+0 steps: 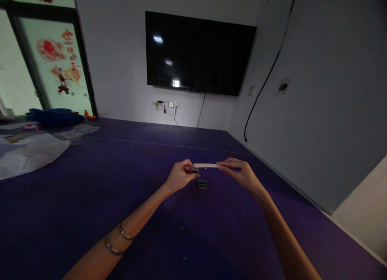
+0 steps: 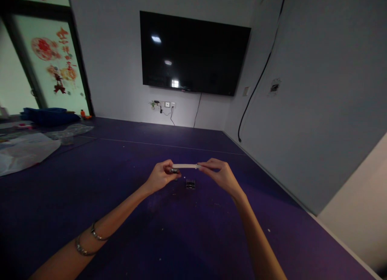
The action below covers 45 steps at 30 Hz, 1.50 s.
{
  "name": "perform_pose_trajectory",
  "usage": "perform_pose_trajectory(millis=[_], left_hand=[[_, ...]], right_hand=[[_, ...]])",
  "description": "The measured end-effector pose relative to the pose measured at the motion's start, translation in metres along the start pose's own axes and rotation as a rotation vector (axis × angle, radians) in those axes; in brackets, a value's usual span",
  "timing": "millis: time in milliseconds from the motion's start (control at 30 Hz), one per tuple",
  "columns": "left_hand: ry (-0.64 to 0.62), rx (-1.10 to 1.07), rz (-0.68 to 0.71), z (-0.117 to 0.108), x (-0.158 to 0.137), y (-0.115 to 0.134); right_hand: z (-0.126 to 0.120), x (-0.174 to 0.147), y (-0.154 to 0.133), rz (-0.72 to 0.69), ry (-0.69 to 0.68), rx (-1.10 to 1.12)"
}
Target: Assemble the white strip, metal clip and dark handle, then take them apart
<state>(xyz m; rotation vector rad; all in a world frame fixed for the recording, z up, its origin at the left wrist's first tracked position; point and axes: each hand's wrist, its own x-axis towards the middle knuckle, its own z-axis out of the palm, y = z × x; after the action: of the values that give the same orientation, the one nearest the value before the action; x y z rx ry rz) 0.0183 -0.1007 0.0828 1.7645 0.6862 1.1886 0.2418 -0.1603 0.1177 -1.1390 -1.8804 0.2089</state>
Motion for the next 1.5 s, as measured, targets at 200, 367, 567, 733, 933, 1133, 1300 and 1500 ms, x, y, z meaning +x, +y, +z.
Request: perform_pose_trajectory(millis=[200, 367, 567, 733, 933, 1133, 1300, 1500], left_hand=[[0.009, 0.02, 0.0, 0.0, 0.001, 0.003], [0.001, -0.022, -0.008, -0.001, 0.0, 0.003], [0.005, 0.036, 0.001, -0.003, 0.001, 0.003], [0.011, 0.048, -0.004, -0.003, 0.002, 0.001], [-0.011, -0.033, -0.018, -0.002, 0.001, 0.003], [-0.006, 0.047, -0.02, -0.001, 0.002, 0.002], [-0.024, -0.001, -0.026, -0.001, 0.004, -0.006], [0.022, 0.078, -0.004, -0.004, 0.006, -0.014]], right_hand=[[0.002, 0.0, -0.001, 0.0, -0.022, 0.021], [0.001, 0.0, 0.004, 0.027, -0.001, 0.038], [-0.001, 0.0, 0.003, 0.025, -0.04, 0.072], [0.0, 0.0, 0.006, 0.035, -0.049, 0.09], [0.001, -0.001, 0.013, 0.042, -0.031, 0.095], [0.003, -0.001, 0.011, 0.022, -0.062, 0.097], [0.004, 0.0, 0.01, 0.02, -0.024, 0.071], [0.004, 0.0, 0.002, 0.016, -0.044, 0.045]])
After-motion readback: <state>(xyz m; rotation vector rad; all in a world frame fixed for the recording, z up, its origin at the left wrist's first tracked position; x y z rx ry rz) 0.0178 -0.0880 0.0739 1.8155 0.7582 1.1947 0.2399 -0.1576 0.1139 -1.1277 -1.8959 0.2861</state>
